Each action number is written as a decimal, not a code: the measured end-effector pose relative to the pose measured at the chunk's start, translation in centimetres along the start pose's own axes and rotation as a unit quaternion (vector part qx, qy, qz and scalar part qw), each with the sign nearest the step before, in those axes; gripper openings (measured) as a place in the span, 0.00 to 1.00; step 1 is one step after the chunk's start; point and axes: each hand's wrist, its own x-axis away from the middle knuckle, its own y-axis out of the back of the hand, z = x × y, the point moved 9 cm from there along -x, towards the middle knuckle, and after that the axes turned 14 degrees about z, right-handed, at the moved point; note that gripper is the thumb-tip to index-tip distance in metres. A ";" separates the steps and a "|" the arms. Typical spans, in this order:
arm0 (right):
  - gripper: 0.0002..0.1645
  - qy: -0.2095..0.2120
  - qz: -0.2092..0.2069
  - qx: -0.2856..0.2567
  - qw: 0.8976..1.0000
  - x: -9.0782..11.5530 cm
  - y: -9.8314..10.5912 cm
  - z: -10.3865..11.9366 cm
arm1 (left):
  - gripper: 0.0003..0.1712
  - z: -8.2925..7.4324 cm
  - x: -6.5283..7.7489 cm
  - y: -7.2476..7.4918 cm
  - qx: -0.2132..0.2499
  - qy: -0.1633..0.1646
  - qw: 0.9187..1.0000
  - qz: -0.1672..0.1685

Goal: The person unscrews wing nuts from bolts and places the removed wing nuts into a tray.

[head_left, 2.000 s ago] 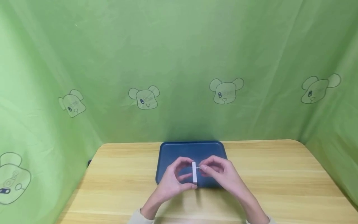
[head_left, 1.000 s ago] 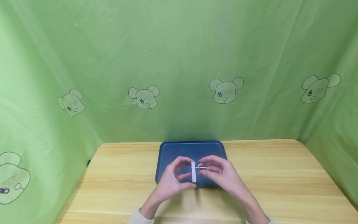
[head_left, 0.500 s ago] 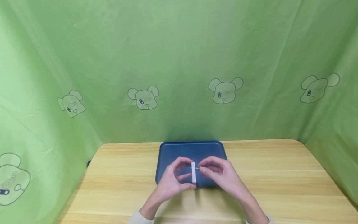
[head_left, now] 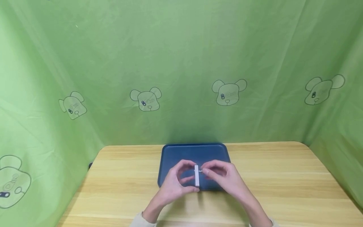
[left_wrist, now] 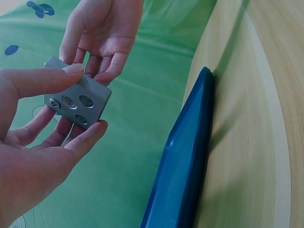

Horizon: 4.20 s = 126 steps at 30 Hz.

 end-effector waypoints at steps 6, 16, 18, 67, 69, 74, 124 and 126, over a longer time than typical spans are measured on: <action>0.15 -0.010 -0.008 0.014 1.000 0.1 0.2 -0.1 | 0.40 0.0 0.0 0.0 0.000 0.001 1.000 0.000; 0.23 -0.012 0.006 -0.002 1.000 0.1 -0.2 0.0 | 0.41 -0.1 0.1 0.0 0.004 0.006 1.000 0.001; 0.24 -0.010 0.010 -0.006 1.000 0.1 -0.3 0.0 | 0.41 -0.1 0.1 0.0 0.004 0.006 1.000 0.000; 0.14 -0.016 0.006 0.000 1.000 -0.1 -0.2 -0.6 | 0.40 0.1 0.1 0.2 -0.006 -0.003 1.000 -0.005; 0.14 -0.015 0.006 0.001 1.000 0.0 -0.2 -0.6 | 0.40 0.1 0.1 0.2 -0.004 0.000 1.000 -0.005; 0.15 -0.013 0.002 0.029 0.999 0.2 0.0 -0.5 | 0.41 0.1 0.1 0.2 0.003 0.005 1.000 -0.002; 0.13 -0.014 0.018 0.006 1.000 -0.1 -0.6 -0.5 | 0.42 0.2 0.1 0.2 0.005 0.002 1.000 -0.003; 0.13 -0.012 0.016 0.004 1.000 -0.2 -0.5 -0.4 | 0.42 0.2 0.1 0.2 0.004 0.001 1.000 -0.003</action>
